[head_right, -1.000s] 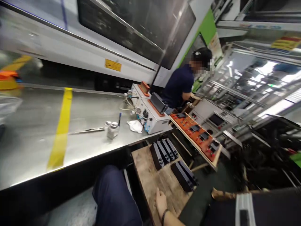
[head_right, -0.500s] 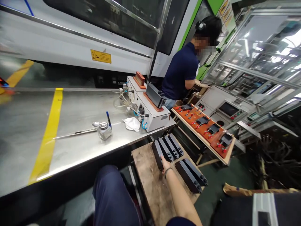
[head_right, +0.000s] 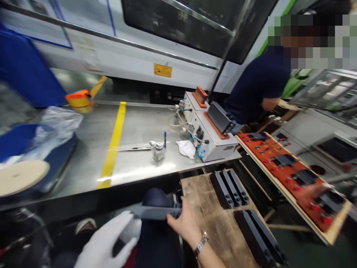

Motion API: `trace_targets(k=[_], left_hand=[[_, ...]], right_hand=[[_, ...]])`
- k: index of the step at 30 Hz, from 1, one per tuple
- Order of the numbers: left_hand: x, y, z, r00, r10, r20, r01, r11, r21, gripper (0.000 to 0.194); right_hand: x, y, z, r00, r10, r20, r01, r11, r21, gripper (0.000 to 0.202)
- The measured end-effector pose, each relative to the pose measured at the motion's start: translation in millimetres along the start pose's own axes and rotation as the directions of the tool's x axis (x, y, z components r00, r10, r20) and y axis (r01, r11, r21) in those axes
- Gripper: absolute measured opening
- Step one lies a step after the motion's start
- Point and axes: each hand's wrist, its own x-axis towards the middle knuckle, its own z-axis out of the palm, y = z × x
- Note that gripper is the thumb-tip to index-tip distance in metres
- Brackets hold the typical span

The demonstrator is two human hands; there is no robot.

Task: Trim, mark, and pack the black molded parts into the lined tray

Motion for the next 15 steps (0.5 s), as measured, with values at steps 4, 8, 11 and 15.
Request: trace_targets(k=[4, 8, 11, 15], left_hand=[[7, 4, 4.2, 0.981, -0.115, 0.154, 0.076, 0.968, 0.240, 0.053], [-7, -5, -36.0, 0.882, -0.448, 0.146, 0.461, 0.885, -0.068, 0.026], [-30, -11, -73.5, 0.820, -0.569, 0.069, 0.543, 0.732, -0.412, 0.032], [-53, -6, -106.2, 0.772, -0.635, -0.015, 0.501, 0.623, -0.601, 0.036]], right_hand=[[-9, -92, 22, 0.872, -0.437, 0.221, 0.452, 0.892, -0.021, 0.087], [43, -165, 36, 0.720, -0.613, 0.324, 0.651, 0.759, -0.010, 0.036], [109, -213, 45, 0.750, -0.618, 0.236, 0.652, 0.752, -0.101, 0.027], [175, -258, 63, 0.784, -0.605, 0.141, 0.621, 0.760, -0.191, 0.034]])
